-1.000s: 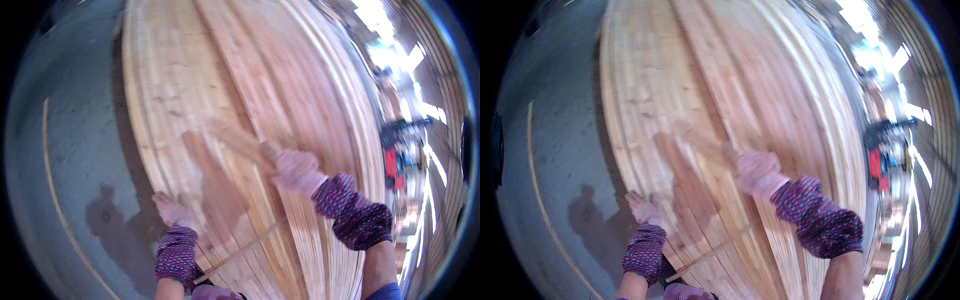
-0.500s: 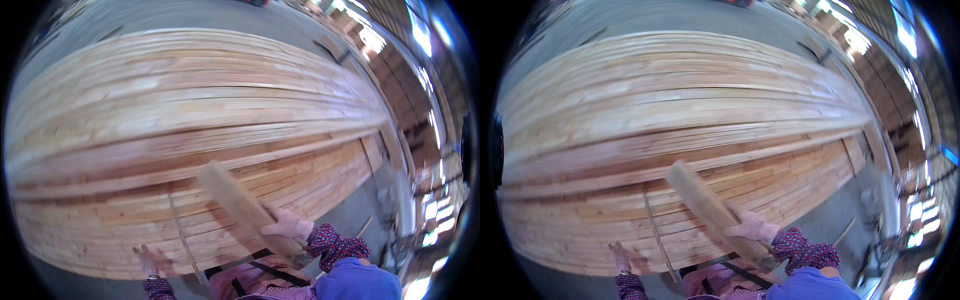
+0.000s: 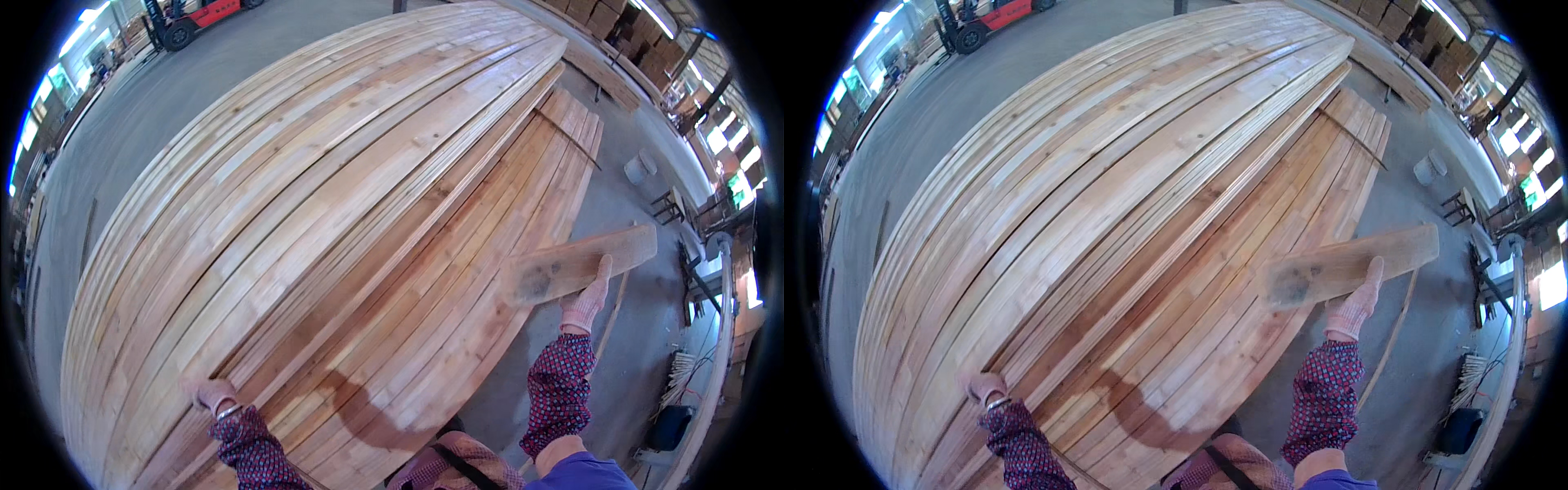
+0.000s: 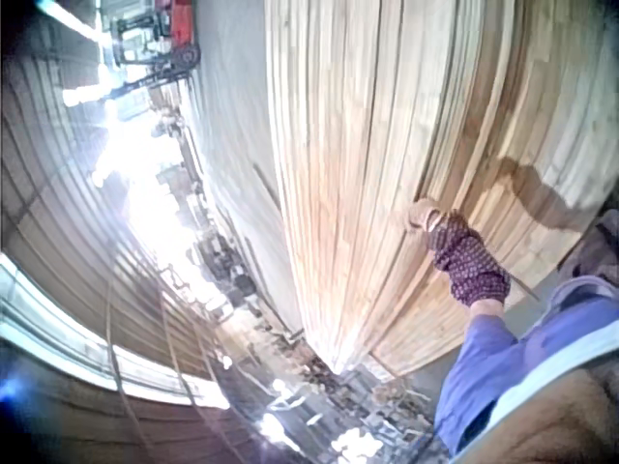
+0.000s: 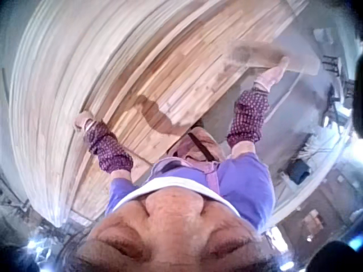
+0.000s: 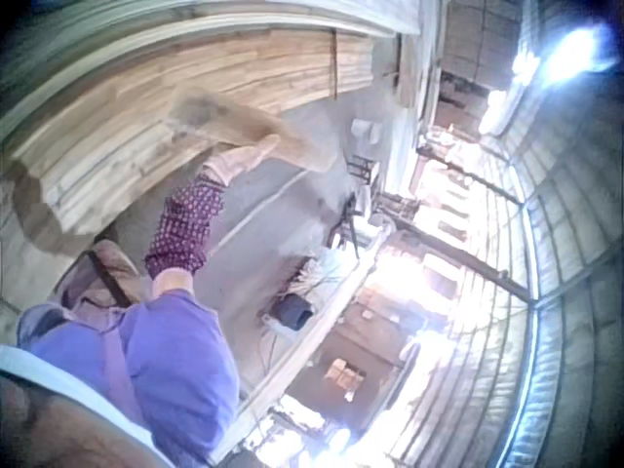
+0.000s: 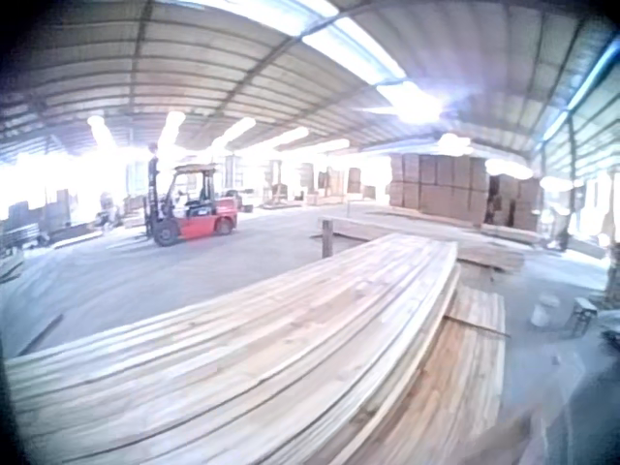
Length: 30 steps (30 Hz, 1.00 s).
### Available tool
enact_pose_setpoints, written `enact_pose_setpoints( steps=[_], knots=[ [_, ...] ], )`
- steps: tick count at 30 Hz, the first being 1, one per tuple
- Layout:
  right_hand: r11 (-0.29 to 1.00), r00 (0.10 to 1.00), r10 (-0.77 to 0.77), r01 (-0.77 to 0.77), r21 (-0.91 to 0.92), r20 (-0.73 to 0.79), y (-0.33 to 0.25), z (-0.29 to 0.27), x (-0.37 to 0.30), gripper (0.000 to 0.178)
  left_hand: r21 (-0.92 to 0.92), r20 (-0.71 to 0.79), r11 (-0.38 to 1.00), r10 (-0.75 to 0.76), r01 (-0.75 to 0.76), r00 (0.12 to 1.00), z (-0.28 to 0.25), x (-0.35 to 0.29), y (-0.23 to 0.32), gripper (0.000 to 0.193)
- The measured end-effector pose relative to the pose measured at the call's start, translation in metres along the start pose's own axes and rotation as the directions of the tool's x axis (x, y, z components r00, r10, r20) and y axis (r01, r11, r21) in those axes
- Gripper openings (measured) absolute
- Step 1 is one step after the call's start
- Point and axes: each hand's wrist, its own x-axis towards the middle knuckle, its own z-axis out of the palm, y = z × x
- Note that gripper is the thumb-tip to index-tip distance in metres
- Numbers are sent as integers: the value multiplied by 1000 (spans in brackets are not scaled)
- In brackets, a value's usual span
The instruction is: The person repeatedly picks up long wooden planks from a large pile on the floor and carries them to a metal rack. They place the planks onto the rack in a neat stack, repeating this process throughout the clip.
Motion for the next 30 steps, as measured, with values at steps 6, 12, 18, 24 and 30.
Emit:
enact_pose_setpoints(
  steps=[6,12,18,24,30],
  knots=[
    [940,974,52,26,-341,219,255,44,90,57,494,266,844,81,-208,961,56,74,-8,81],
    [851,969,224,-145,-504,100,328,113,79,94,193,250,980,-103,54,963,-42,9,8,54],
    [938,915,287,-209,-277,282,255,109,41,91,233,263,972,-54,-9,963,-43,-21,5,52],
    [709,977,186,-61,-703,103,254,165,7,92,264,105,963,-77,47,991,-50,2,13,38],
    [964,939,180,-109,-243,293,232,116,8,63,259,-45,963,-64,74,997,-43,15,17,37]
  ],
)
